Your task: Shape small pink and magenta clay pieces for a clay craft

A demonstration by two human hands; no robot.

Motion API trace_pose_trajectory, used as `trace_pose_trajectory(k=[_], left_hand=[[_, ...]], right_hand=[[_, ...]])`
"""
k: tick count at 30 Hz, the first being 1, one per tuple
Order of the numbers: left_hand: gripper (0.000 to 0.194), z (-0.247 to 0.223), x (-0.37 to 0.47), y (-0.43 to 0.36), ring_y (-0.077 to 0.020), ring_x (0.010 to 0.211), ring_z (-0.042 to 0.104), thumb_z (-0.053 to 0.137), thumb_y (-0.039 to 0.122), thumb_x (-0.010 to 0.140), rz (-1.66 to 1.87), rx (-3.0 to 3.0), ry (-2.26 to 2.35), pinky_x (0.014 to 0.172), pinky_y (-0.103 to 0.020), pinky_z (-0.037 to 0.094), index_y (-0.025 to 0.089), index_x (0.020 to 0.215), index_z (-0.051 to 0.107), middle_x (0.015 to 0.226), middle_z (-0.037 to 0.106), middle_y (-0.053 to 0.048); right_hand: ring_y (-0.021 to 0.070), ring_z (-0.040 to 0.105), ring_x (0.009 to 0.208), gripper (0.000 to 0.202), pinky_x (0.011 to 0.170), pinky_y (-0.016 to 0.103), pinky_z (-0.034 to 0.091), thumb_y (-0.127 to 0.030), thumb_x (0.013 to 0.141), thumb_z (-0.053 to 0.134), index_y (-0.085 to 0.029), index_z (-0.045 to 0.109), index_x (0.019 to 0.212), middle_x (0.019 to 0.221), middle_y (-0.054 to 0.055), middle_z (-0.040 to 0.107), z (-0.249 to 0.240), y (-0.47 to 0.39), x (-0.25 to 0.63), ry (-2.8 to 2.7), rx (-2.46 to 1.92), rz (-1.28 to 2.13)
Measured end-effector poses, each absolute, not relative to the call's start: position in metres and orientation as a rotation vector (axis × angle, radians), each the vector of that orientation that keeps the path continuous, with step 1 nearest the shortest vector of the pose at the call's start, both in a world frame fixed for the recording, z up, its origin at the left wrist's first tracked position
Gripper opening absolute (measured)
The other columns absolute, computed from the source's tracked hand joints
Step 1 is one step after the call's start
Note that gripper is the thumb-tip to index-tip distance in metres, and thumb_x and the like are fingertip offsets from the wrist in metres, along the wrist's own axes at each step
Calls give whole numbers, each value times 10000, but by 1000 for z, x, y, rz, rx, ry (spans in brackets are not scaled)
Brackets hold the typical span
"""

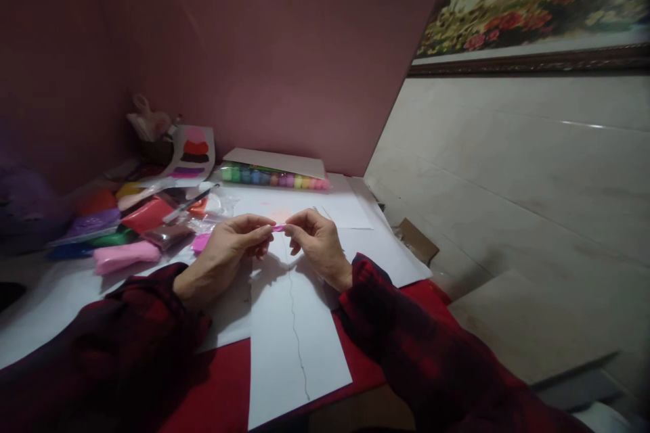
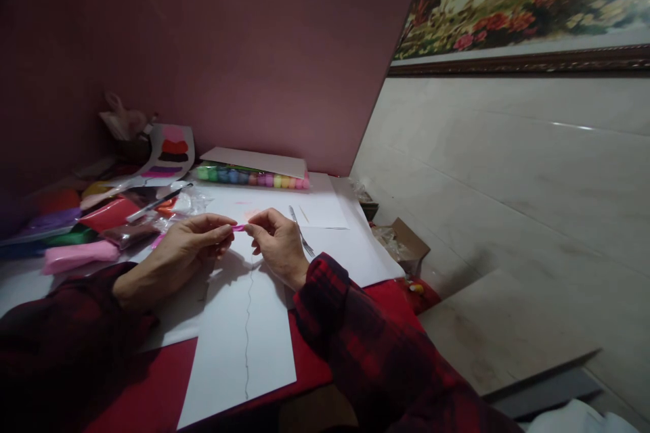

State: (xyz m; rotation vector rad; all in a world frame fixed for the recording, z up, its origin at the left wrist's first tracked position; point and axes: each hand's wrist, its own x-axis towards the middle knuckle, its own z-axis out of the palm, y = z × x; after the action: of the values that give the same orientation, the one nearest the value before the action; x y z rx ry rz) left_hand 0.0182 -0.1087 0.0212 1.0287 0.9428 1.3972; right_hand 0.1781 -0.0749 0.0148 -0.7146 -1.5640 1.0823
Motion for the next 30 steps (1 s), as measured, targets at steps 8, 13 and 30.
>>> trace_pose_trajectory(k=[8,13,30], left_hand=[[267,24,20,-111,-78,499,506,815,294,632,1300,1050,935,468,-185,396,117,814,732,622,628,-15],[226,24,19,-111,-84,485,493,803,304,643,1282,1130,956,460,-194,387,117,735,717,584,619,-14],[249,23,20,-112,-85,451,504,794,335,664,1260,1119,956,426,-196,402,125,725,676,572,619,-4]], right_hand=[[115,609,635,248,515,225,529,-350,723,737,-166,644,860,721,2,628,16,-79,177,-1638,-611,1211],[114,601,630,225,527,236,527,-348,733,721,-182,643,863,715,-3,625,16,-82,177,-1648,-619,1210],[128,625,655,104,564,268,544,-274,801,653,-177,616,808,739,9,630,12,-80,178,-1750,-642,1075]])
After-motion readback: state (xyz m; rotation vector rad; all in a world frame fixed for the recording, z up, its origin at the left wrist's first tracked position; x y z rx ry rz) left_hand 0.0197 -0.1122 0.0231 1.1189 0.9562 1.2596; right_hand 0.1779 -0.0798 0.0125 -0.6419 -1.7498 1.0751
